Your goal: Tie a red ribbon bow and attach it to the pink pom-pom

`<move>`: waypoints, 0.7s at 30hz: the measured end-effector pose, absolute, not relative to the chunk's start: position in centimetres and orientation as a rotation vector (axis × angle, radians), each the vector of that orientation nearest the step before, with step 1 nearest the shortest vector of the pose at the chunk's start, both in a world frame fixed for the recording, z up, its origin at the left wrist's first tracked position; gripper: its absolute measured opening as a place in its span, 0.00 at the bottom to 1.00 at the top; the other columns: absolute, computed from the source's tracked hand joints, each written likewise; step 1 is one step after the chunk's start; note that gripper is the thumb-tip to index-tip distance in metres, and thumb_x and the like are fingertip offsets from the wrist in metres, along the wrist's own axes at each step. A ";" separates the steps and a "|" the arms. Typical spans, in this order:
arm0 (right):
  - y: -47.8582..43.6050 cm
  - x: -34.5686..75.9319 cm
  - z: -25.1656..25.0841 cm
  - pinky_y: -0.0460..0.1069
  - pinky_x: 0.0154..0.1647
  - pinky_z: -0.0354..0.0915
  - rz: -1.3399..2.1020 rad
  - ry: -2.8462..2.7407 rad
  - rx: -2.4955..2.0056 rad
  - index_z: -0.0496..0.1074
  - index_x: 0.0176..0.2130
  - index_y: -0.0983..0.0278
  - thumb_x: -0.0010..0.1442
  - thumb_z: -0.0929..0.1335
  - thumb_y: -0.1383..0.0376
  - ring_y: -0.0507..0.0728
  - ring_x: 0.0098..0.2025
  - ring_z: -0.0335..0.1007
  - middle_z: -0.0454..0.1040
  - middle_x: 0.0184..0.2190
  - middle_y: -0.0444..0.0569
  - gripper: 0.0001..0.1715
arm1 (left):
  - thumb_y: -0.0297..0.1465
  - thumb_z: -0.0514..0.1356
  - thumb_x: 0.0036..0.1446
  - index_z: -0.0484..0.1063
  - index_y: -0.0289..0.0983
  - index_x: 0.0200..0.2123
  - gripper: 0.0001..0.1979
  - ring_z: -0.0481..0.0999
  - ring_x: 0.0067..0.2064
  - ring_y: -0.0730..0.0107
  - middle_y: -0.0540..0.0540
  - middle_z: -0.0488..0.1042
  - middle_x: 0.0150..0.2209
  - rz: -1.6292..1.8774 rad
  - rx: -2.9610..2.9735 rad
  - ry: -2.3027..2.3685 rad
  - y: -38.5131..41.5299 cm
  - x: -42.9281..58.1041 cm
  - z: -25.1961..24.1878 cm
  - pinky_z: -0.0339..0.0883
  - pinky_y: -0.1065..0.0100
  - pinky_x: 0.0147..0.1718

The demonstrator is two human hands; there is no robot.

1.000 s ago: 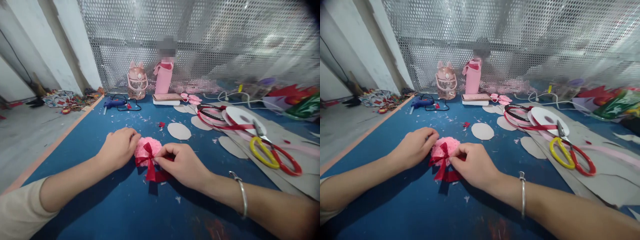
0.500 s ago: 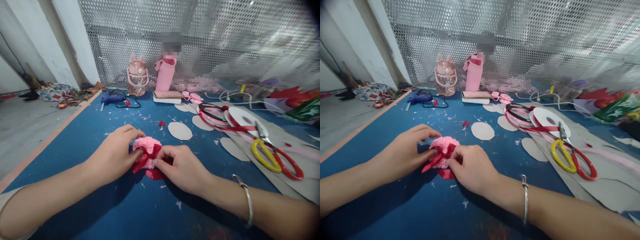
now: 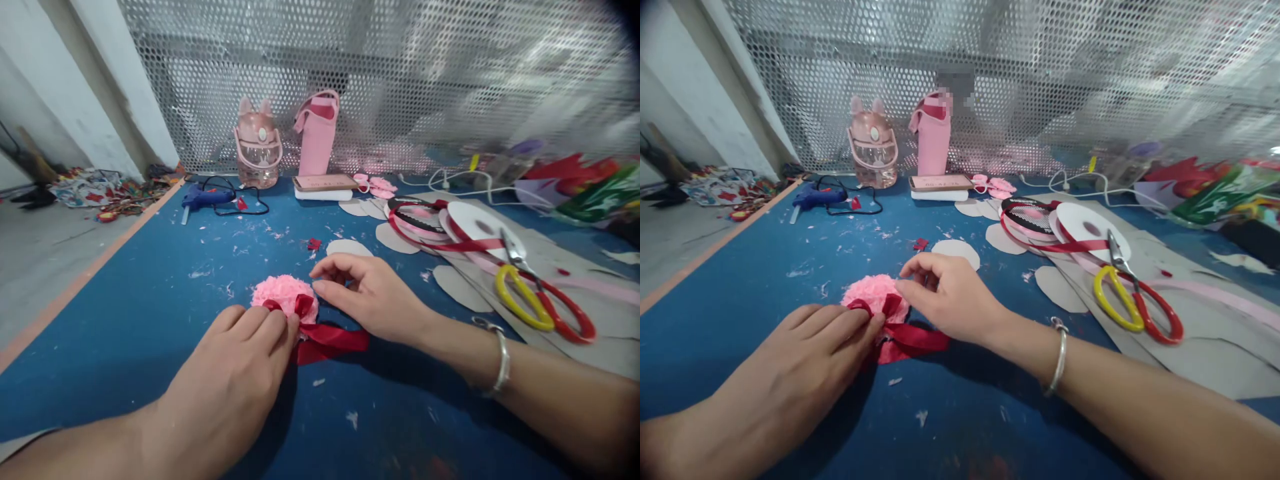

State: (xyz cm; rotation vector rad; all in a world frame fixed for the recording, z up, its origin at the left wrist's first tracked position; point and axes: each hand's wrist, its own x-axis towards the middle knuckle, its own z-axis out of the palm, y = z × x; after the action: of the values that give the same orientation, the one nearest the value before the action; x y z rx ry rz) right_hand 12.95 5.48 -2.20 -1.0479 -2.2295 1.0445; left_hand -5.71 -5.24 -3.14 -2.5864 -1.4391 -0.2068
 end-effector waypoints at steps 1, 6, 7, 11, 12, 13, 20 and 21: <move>5.8 12.9 -2.3 0.45 0.27 0.61 1.026 -2.240 -1.014 0.75 0.36 0.65 0.59 0.67 0.62 0.51 0.26 0.65 0.72 0.26 0.44 0.10 | 0.22 0.51 0.57 0.71 0.38 0.50 0.19 0.72 0.40 0.59 0.40 0.76 0.40 -0.160 -2.573 -1.415 -5.5 -5.6 -3.1 0.65 0.61 0.38; 5.9 11.9 -3.3 0.46 0.32 0.62 1.096 -2.306 -0.939 0.74 0.29 0.65 0.57 0.69 0.68 0.50 0.29 0.67 0.73 0.27 0.44 0.05 | 0.23 0.52 0.52 0.74 0.37 0.47 0.20 0.73 0.41 0.52 0.38 0.76 0.45 0.013 -2.535 -1.272 -6.0 -5.5 -3.2 0.65 0.58 0.34; 5.8 11.8 -3.5 0.46 0.31 0.61 1.132 -2.273 -0.978 0.73 0.29 0.65 0.57 0.69 0.68 0.50 0.27 0.67 0.73 0.26 0.43 0.05 | 0.24 0.52 0.54 0.74 0.36 0.48 0.20 0.73 0.41 0.52 0.37 0.76 0.45 0.003 -2.520 -1.277 -6.0 -5.4 -3.2 0.65 0.57 0.33; 5.7 11.9 -4.1 0.46 0.28 0.59 1.089 -2.213 -1.011 0.70 0.36 0.63 0.57 0.70 0.66 0.50 0.26 0.64 0.69 0.24 0.40 0.05 | 0.37 0.53 0.61 0.72 0.33 0.52 0.21 0.74 0.39 0.52 0.36 0.77 0.44 -0.146 -2.467 -1.395 -6.0 -5.2 -3.3 0.66 0.57 0.33; 5.7 12.0 -4.2 0.46 0.30 0.60 1.000 -2.238 -0.952 0.70 0.38 0.63 0.57 0.70 0.67 0.50 0.27 0.64 0.69 0.26 0.41 0.07 | 0.39 0.53 0.60 0.72 0.33 0.51 0.21 0.74 0.40 0.52 0.36 0.77 0.44 -0.189 -2.461 -1.416 -6.0 -5.2 -3.2 0.67 0.57 0.35; 5.7 12.0 -4.3 0.46 0.33 0.61 0.908 -2.274 -0.864 0.69 0.40 0.63 0.57 0.70 0.68 0.51 0.30 0.65 0.70 0.29 0.42 0.08 | 0.41 0.53 0.60 0.72 0.34 0.51 0.22 0.74 0.41 0.51 0.36 0.77 0.45 -0.221 -2.460 -1.425 -6.0 -5.1 -3.1 0.67 0.56 0.36; 5.7 12.0 -4.2 0.45 0.34 0.60 0.801 -2.383 -0.686 0.70 0.35 0.64 0.60 0.68 0.71 0.50 0.30 0.65 0.72 0.30 0.43 0.02 | 0.51 0.48 0.62 0.71 0.28 0.52 0.33 0.75 0.42 0.47 0.32 0.78 0.44 -0.284 -2.517 -1.357 -6.1 -5.1 -2.6 0.63 0.49 0.42; 5.7 11.9 -4.2 0.45 0.33 0.59 0.803 -2.377 -0.731 0.70 0.33 0.64 0.60 0.69 0.70 0.50 0.29 0.65 0.72 0.29 0.43 0.03 | 0.51 0.47 0.62 0.71 0.27 0.52 0.33 0.75 0.42 0.47 0.32 0.79 0.44 -0.296 -2.535 -1.368 -6.0 -5.2 -2.4 0.63 0.48 0.42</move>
State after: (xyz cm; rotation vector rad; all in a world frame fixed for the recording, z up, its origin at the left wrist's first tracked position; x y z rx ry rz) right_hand 11.90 5.71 -4.18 -0.7308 -2.3769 0.8026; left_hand -5.19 -6.02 -2.44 -2.5352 -1.3676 -0.2958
